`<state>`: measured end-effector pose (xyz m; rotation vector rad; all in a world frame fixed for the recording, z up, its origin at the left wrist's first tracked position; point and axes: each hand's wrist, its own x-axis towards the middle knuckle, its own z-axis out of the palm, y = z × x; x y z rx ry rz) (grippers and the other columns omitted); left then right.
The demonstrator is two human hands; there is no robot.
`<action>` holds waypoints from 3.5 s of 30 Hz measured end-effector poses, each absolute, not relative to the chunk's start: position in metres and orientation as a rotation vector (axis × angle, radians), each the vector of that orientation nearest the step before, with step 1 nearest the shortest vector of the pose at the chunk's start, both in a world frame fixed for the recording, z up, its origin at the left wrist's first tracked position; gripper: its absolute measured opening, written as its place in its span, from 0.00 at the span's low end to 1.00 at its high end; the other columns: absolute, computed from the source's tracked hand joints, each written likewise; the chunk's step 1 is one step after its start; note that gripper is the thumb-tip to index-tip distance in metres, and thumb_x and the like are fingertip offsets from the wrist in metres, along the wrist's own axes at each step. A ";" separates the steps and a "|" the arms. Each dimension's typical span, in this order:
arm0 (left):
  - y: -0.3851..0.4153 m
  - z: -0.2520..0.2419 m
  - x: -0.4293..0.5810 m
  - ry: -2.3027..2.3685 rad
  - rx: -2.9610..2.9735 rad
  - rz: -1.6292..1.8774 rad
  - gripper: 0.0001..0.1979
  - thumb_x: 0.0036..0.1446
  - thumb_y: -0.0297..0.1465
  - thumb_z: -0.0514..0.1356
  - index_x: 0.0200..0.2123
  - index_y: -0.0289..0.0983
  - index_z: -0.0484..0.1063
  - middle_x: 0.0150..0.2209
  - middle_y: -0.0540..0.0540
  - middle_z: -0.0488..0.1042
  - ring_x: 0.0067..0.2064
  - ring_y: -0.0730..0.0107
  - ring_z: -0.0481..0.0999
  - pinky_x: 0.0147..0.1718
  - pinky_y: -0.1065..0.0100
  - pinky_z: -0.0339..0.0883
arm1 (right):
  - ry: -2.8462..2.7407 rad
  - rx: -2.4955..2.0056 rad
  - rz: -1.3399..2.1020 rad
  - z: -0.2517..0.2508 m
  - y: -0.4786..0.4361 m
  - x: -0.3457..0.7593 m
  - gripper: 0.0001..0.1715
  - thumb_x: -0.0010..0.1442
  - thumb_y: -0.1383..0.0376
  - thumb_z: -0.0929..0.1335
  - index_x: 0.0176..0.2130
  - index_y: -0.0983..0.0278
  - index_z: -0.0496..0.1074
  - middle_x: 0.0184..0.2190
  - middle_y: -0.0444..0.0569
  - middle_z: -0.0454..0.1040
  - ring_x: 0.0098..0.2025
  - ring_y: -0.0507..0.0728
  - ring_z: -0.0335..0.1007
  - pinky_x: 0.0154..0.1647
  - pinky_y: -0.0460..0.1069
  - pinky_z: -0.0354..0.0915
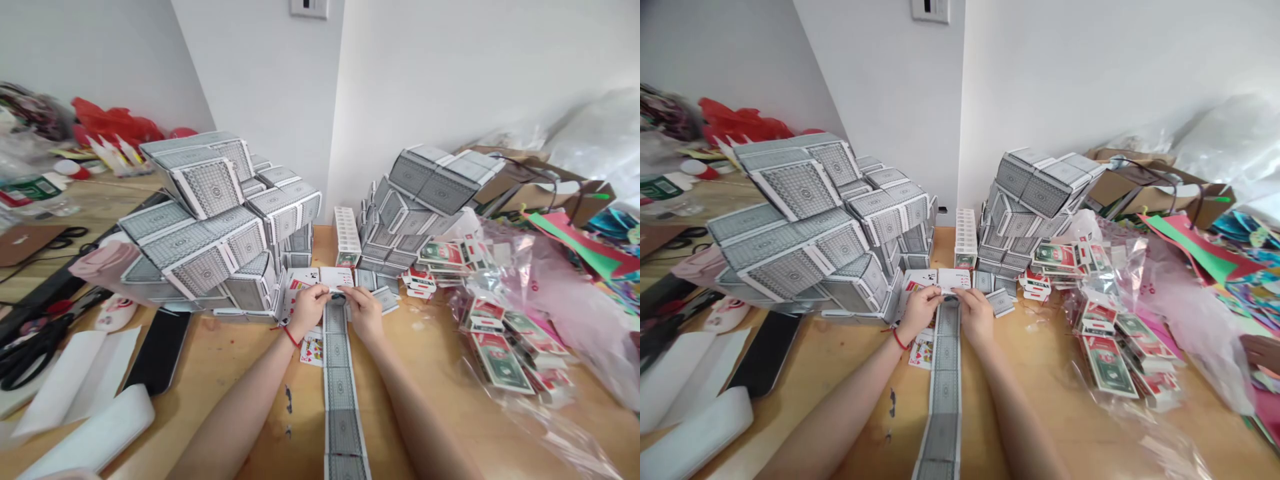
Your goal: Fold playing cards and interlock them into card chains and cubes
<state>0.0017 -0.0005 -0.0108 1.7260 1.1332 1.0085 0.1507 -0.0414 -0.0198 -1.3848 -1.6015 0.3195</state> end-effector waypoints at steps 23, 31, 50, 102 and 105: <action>-0.004 -0.001 0.001 1.059 1.772 1.122 0.04 0.48 0.23 0.58 0.24 0.36 0.71 0.27 0.48 0.72 0.31 0.70 0.71 0.32 0.69 0.63 | -1.648 -1.410 0.211 -0.016 -0.045 0.147 0.13 0.59 0.68 0.60 0.29 0.62 0.73 0.26 0.49 0.71 0.33 0.56 0.65 0.35 0.51 0.61; -0.007 -0.005 0.004 0.998 1.732 1.141 0.02 0.51 0.27 0.58 0.29 0.36 0.70 0.31 0.47 0.71 0.34 0.70 0.70 0.34 0.69 0.64 | -1.569 -1.379 0.283 -0.015 -0.044 0.148 0.11 0.57 0.68 0.61 0.29 0.61 0.72 0.25 0.47 0.69 0.32 0.56 0.64 0.35 0.51 0.61; 0.007 -0.002 -0.003 0.855 1.264 1.053 0.10 0.52 0.36 0.55 0.30 0.36 0.71 0.29 0.50 0.73 0.31 0.70 0.70 0.31 0.69 0.63 | -1.234 -1.468 0.202 -0.014 -0.051 0.167 0.11 0.55 0.64 0.61 0.40 0.63 0.65 0.31 0.48 0.67 0.28 0.54 0.62 0.32 0.50 0.61; 0.010 0.006 -0.007 0.837 1.500 0.724 0.16 0.49 0.39 0.54 0.18 0.34 0.62 0.18 0.53 0.59 0.23 0.75 0.57 0.23 0.72 0.50 | -0.530 -0.852 1.268 -0.016 -0.056 0.186 0.23 0.45 0.70 0.71 0.43 0.56 0.70 0.33 0.42 0.72 0.29 0.50 0.68 0.29 0.47 0.69; 0.011 0.003 -0.010 0.810 1.365 0.718 0.17 0.49 0.40 0.55 0.20 0.32 0.67 0.17 0.52 0.62 0.22 0.76 0.59 0.22 0.72 0.51 | -0.522 -0.841 1.297 -0.018 -0.052 0.184 0.25 0.45 0.71 0.70 0.45 0.54 0.70 0.36 0.42 0.72 0.30 0.50 0.68 0.30 0.47 0.67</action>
